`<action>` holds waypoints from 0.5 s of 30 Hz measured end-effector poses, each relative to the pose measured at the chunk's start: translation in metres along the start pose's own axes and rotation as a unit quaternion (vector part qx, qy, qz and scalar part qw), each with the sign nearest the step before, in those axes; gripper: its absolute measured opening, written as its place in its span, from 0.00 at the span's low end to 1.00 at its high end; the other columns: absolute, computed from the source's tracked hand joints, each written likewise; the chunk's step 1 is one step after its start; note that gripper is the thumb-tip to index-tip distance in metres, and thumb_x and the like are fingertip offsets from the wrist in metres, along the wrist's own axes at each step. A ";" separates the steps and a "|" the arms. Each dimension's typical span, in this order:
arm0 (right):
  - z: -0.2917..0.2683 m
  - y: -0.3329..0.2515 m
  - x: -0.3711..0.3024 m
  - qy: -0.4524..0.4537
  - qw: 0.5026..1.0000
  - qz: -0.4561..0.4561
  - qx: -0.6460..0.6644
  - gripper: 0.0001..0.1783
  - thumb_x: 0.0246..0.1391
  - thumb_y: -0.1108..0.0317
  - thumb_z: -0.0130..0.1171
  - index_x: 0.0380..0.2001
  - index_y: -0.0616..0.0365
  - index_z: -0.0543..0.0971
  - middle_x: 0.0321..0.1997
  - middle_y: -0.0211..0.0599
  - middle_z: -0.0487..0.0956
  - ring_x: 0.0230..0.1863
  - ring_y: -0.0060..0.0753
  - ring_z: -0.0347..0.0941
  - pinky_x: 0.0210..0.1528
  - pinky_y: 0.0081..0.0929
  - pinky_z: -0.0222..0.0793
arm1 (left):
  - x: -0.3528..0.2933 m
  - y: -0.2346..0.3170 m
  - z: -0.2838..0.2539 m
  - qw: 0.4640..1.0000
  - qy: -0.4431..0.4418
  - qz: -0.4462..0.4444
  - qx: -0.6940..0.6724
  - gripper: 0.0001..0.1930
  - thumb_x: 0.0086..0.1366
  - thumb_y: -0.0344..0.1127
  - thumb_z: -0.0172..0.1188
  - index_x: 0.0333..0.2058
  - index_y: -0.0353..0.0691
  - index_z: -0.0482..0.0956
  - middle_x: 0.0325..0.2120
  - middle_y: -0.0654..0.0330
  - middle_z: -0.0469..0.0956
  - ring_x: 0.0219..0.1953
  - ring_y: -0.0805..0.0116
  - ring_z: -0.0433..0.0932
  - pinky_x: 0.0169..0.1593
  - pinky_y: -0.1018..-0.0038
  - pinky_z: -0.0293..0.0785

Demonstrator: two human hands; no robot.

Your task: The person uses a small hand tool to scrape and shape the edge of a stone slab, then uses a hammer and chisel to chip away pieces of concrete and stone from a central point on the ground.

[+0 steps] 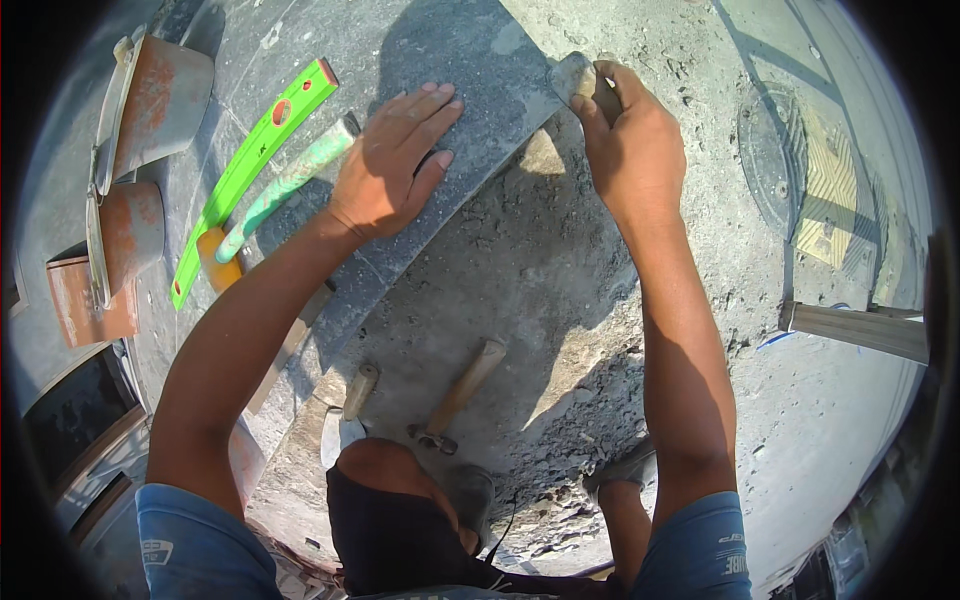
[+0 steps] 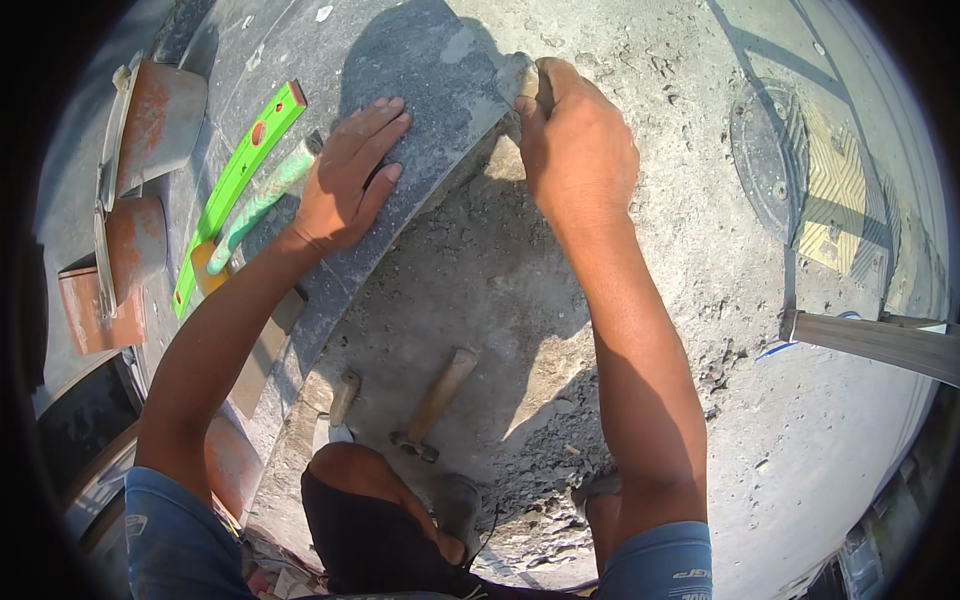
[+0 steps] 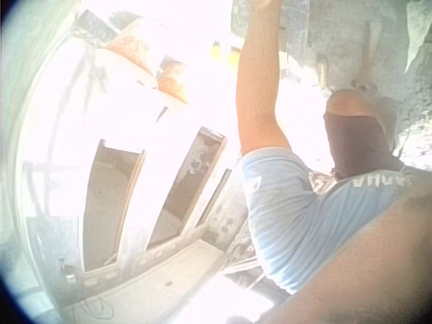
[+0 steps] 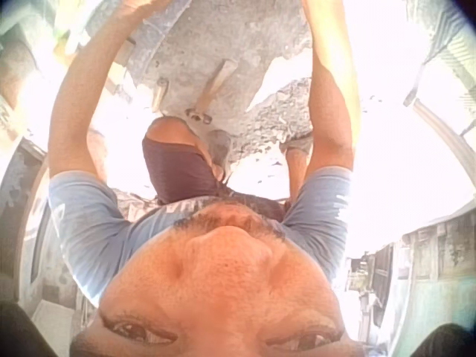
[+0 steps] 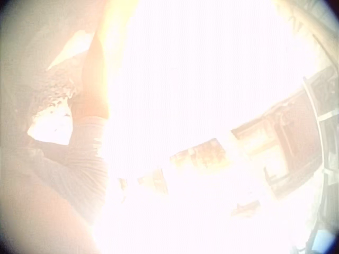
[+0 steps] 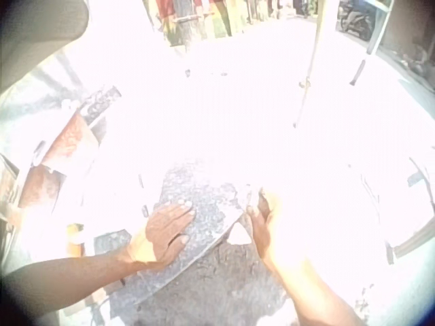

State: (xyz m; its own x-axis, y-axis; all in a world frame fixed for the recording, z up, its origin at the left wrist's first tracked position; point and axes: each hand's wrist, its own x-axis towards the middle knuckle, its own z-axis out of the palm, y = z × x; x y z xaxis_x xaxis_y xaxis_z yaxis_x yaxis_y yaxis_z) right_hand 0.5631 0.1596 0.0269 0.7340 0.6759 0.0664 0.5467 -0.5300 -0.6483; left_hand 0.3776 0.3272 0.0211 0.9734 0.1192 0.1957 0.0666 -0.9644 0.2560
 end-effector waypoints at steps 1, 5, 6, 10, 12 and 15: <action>0.004 -0.005 -0.007 -0.001 1.000 0.002 -0.013 0.18 0.54 0.62 0.60 0.47 0.55 0.76 0.40 0.46 0.80 0.42 0.50 0.78 0.43 0.43 0.72 | -0.002 0.001 0.000 1.000 0.010 -0.005 -0.006 0.23 0.64 0.33 0.52 0.57 0.35 0.68 0.59 0.48 0.66 0.63 0.48 0.62 0.66 0.57 0.56; 0.005 -0.011 -0.013 -0.001 1.000 -0.017 -0.011 0.17 0.54 0.63 0.60 0.47 0.56 0.76 0.40 0.47 0.80 0.41 0.52 0.77 0.42 0.44 0.73 | -0.005 0.000 0.003 1.000 0.023 -0.017 -0.008 0.23 0.64 0.32 0.52 0.58 0.36 0.68 0.59 0.50 0.67 0.64 0.50 0.62 0.66 0.57 0.55; -0.001 -0.008 -0.001 0.016 1.000 0.011 -0.019 0.17 0.55 0.63 0.60 0.47 0.55 0.76 0.40 0.47 0.80 0.40 0.53 0.77 0.42 0.44 0.73 | -0.005 0.000 0.004 1.000 0.025 -0.015 -0.007 0.23 0.64 0.32 0.52 0.58 0.37 0.68 0.60 0.50 0.67 0.64 0.51 0.62 0.67 0.57 0.55; 0.016 -0.016 -0.022 0.021 0.995 -0.092 -0.026 0.17 0.54 0.63 0.61 0.46 0.56 0.76 0.38 0.47 0.80 0.39 0.53 0.78 0.40 0.44 0.73 | -0.007 0.002 0.005 0.999 0.033 -0.023 -0.008 0.23 0.65 0.33 0.51 0.59 0.37 0.67 0.60 0.51 0.66 0.64 0.51 0.62 0.67 0.57 0.54; 0.008 -0.008 -0.005 0.037 0.997 -0.056 -0.041 0.17 0.54 0.62 0.61 0.46 0.56 0.76 0.39 0.48 0.80 0.39 0.54 0.77 0.41 0.44 0.73 | -0.005 0.002 0.006 0.999 0.034 -0.022 -0.021 0.23 0.65 0.33 0.51 0.59 0.38 0.67 0.60 0.51 0.66 0.64 0.52 0.61 0.67 0.57 0.54; 0.013 -0.009 -0.009 0.056 0.997 -0.027 -0.039 0.18 0.54 0.61 0.61 0.46 0.56 0.76 0.40 0.47 0.80 0.40 0.54 0.77 0.41 0.43 0.73 | -0.008 0.002 0.006 0.999 0.038 -0.025 -0.028 0.22 0.66 0.34 0.51 0.59 0.38 0.67 0.60 0.51 0.66 0.64 0.52 0.61 0.67 0.57 0.54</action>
State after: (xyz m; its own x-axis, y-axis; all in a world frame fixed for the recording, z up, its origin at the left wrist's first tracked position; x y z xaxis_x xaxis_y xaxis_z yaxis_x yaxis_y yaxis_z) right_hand 0.5460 0.1646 0.0226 0.7414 0.6446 0.1868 0.6124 -0.5361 -0.5810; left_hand 0.3710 0.3233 0.0144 0.9493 0.1869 0.2529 0.1006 -0.9424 0.3189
